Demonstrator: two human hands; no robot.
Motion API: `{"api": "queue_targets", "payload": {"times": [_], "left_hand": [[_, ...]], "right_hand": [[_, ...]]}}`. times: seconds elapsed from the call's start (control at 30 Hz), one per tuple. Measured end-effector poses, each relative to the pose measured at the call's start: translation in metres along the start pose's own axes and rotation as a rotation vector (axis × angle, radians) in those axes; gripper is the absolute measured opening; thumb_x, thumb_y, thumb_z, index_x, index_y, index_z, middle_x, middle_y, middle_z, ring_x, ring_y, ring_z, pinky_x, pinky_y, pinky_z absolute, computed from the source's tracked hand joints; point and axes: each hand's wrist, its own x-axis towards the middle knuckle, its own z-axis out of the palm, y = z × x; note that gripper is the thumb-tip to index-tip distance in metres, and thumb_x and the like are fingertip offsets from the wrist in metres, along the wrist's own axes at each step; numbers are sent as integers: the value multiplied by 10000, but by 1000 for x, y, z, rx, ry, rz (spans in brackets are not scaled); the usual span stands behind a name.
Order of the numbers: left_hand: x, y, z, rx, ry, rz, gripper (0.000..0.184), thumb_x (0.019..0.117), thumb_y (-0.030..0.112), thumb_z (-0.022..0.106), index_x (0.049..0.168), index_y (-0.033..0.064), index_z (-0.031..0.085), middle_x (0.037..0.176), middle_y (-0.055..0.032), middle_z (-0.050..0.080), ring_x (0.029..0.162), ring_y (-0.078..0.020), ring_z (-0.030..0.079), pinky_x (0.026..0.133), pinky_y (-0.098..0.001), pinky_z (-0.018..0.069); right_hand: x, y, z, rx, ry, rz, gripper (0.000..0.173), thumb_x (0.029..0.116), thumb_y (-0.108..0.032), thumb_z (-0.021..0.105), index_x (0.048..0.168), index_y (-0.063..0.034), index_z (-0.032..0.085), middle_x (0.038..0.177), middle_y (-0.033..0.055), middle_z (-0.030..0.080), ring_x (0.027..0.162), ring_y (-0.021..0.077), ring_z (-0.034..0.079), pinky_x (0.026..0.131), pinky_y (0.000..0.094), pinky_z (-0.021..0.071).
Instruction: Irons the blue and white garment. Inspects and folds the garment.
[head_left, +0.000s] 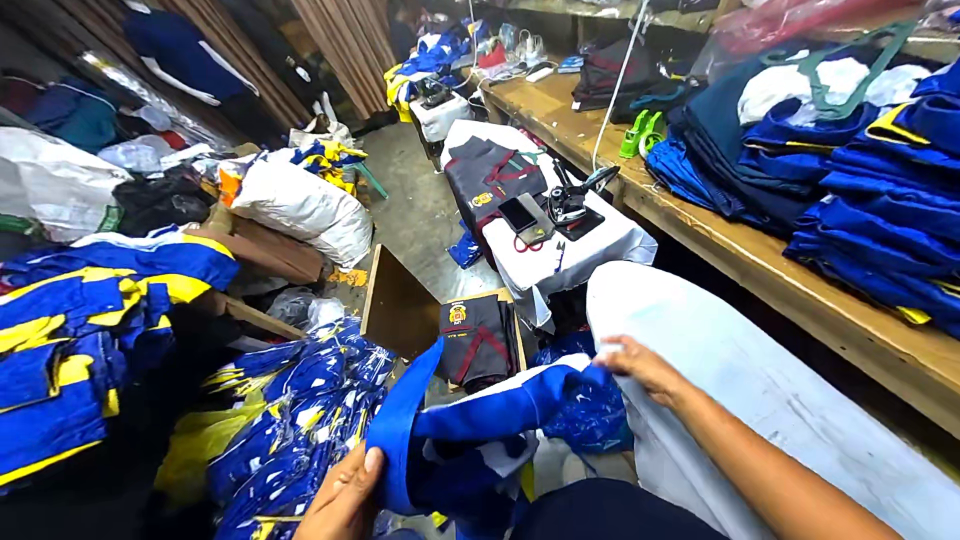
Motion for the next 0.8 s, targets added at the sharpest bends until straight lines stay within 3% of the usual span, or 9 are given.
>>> {"api": "queue_targets", "payload": {"times": [0.13, 0.27, 0.37, 0.43, 0.5, 0.57, 0.63, 0.7, 0.8], "left_hand": [[-1, -10, 8, -9, 156, -95, 291, 993, 524, 594, 1083, 284, 734, 998, 106, 766, 937, -12, 715, 857, -231, 598], [-7, -3, 3, 4, 226, -104, 263, 974, 495, 633, 1025, 264, 747, 955, 89, 769, 898, -19, 719, 825, -231, 604], [-7, 8, 7, 14, 238, -68, 292, 953, 523, 648, 1051, 264, 740, 969, 96, 769, 914, -20, 721, 834, -236, 606], [-5, 11, 11, -8, 252, -65, 273, 991, 458, 608, 1078, 226, 721, 982, 85, 768, 933, -30, 721, 849, -244, 606], [-3, 7, 15, -37, 290, -107, 270, 1046, 316, 472, 1078, 170, 697, 964, 58, 768, 918, -46, 724, 843, -260, 612], [-1, 1, 19, -51, 326, -177, 298, 1056, 245, 378, 1081, 140, 655, 947, 40, 756, 907, -63, 722, 835, -278, 613], [-1, -4, 21, -89, 341, -197, 237, 1018, 271, 471, 1077, 136, 657, 937, 31, 756, 897, -71, 726, 819, -282, 618], [-1, -2, 23, -113, 324, -185, 200, 972, 295, 571, 1061, 145, 668, 927, 32, 760, 881, -66, 730, 808, -274, 622], [1, 3, 31, -123, 299, -161, 171, 978, 243, 546, 1043, 149, 673, 914, 31, 765, 861, -60, 732, 797, -263, 624]], "right_hand": [[-15, 66, 39, 135, -253, 351, 530, 956, 7, 637, 1438, 32, 417, 1040, 155, 643, 814, 186, 644, 749, 375, 561], [-7, 4, 6, 298, -212, 73, 344, 966, 47, 521, 1305, -3, 493, 921, -5, 630, 762, 59, 622, 716, 261, 559], [1, -54, -30, 432, 63, -128, 330, 1043, -2, 473, 1371, 9, 446, 978, 56, 648, 811, 103, 646, 793, 291, 562], [0, -50, -27, 280, 74, -77, 363, 1070, -126, 513, 1392, 25, 439, 1017, 77, 629, 819, 108, 618, 779, 295, 536], [-8, -20, -12, 125, -125, 85, 281, 1071, -172, 509, 1277, 15, 552, 926, 30, 660, 742, 82, 616, 710, 270, 533], [-10, 11, 3, 171, -314, 265, 245, 1040, -87, 542, 1272, -8, 553, 874, 9, 651, 658, 70, 595, 626, 239, 521], [-11, 18, 9, 327, -363, 340, 233, 1010, 7, 542, 1240, -29, 544, 823, 4, 643, 622, 77, 590, 608, 241, 528], [-11, 6, 4, 400, -331, 259, 197, 1034, -12, 497, 1222, -51, 538, 813, -21, 648, 643, 68, 612, 630, 236, 544], [4, 3, -6, 430, -102, 230, 168, 1063, -96, 509, 1214, -49, 565, 849, 14, 645, 698, 117, 639, 639, 269, 547]]}}
